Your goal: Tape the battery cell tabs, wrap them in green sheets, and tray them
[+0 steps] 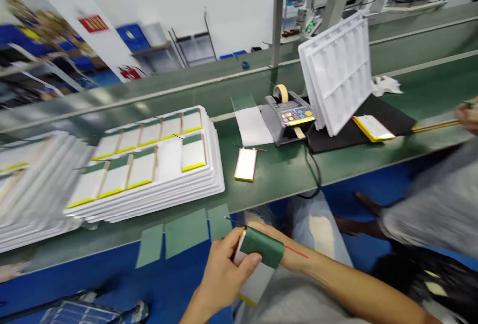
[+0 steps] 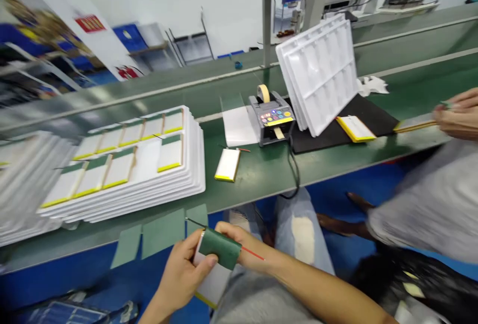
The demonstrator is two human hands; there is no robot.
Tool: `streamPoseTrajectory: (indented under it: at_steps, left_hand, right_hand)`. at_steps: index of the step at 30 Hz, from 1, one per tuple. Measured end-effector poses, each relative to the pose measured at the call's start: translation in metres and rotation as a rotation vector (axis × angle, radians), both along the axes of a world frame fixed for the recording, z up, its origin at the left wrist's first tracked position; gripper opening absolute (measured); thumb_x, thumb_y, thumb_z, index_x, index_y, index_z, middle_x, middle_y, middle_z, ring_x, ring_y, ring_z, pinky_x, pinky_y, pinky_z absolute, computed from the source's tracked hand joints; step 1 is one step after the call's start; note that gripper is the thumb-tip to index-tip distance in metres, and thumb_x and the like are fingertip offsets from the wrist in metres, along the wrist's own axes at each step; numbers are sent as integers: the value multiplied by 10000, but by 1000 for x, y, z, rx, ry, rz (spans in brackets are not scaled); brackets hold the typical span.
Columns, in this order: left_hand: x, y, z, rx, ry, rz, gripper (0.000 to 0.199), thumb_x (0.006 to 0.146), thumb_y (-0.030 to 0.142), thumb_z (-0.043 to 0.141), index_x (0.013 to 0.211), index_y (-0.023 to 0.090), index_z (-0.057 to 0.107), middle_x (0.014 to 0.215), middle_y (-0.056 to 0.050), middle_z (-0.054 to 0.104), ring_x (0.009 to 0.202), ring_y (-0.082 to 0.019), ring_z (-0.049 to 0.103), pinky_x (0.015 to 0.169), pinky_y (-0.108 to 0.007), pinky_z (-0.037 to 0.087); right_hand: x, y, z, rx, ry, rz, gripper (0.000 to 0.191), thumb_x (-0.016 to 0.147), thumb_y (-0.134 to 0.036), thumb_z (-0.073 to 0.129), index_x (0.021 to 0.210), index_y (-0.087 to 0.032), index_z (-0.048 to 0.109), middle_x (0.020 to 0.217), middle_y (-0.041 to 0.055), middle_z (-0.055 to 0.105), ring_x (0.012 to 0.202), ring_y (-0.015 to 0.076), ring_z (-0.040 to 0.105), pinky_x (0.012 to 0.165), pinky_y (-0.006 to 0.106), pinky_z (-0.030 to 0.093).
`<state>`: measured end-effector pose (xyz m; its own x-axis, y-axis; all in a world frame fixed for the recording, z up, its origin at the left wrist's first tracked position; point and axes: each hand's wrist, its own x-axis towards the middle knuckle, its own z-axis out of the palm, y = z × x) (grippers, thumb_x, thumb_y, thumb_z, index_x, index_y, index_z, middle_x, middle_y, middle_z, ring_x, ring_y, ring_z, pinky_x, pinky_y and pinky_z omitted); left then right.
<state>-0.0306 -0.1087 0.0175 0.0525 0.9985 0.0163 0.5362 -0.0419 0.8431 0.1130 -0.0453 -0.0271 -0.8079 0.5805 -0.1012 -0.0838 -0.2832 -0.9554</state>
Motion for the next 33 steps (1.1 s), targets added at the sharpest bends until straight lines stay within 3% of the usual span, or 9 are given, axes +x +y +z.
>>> streamPoseTrajectory:
  at_steps: [4,8,11,14,19,23,27,30,33]
  left_hand:
    - [-48,4,29,-65,225,180,262,835,434,485,821,189,577,627,33,569,559,-124,495,526,-198,372]
    - [-120,28,91,-14,631,456,394,804,540,454,893,187,607,717,-12,630,631,-175,555,581,-238,391]
    - [-168,64,132,-146,972,454,519,766,557,498,1166,228,539,913,-48,663,786,-228,594,631,-262,390]
    - [-200,108,148,-227,1016,402,553,669,505,632,1148,236,560,836,-55,672,776,-263,601,610,-273,383]
    - [-213,155,122,-264,913,408,425,668,486,686,975,199,625,868,-39,659,780,-208,603,672,-279,429]
    - [-207,158,80,-237,830,614,433,848,513,514,1046,131,561,855,-43,627,708,-157,590,686,-322,469]
    - [-194,152,44,-112,854,855,418,868,506,476,1012,123,560,1071,-98,568,1002,-222,537,861,-402,427]
    - [-178,151,33,13,912,989,493,845,494,471,1100,74,517,1239,-195,435,1184,-329,389,951,-471,341]
    - [-166,150,36,159,943,956,566,860,443,380,1243,28,406,1343,-241,320,1268,-369,272,1005,-513,262]
  right_hand:
    - [5,26,-14,215,-122,-192,298,826,-444,548,745,-199,399,664,-51,353,596,96,328,557,220,286]
    - [25,63,-37,346,-298,-465,302,848,-478,492,751,-199,429,664,-46,345,608,110,345,584,236,292]
    - [36,76,-54,340,-335,-519,324,836,-505,495,741,-203,429,668,-41,353,620,120,359,599,243,306]
    - [38,77,-65,320,-309,-505,336,834,-516,486,733,-201,433,669,-38,361,631,126,368,606,244,320]
    - [37,74,-69,284,-255,-518,345,830,-512,492,712,-196,424,656,-42,342,620,118,354,594,233,324]
    - [43,78,-63,251,-231,-555,347,816,-508,516,695,-196,426,645,-41,335,609,117,342,580,237,318]
    - [41,85,-51,250,-200,-545,343,807,-508,533,696,-197,439,640,-35,343,603,122,343,568,247,313]
    - [39,87,-39,273,-190,-556,345,802,-508,539,692,-196,443,630,-35,345,591,120,345,555,246,311]
    - [47,92,-21,355,-182,-596,334,821,-498,520,705,-196,437,619,-38,348,575,114,355,537,237,319]
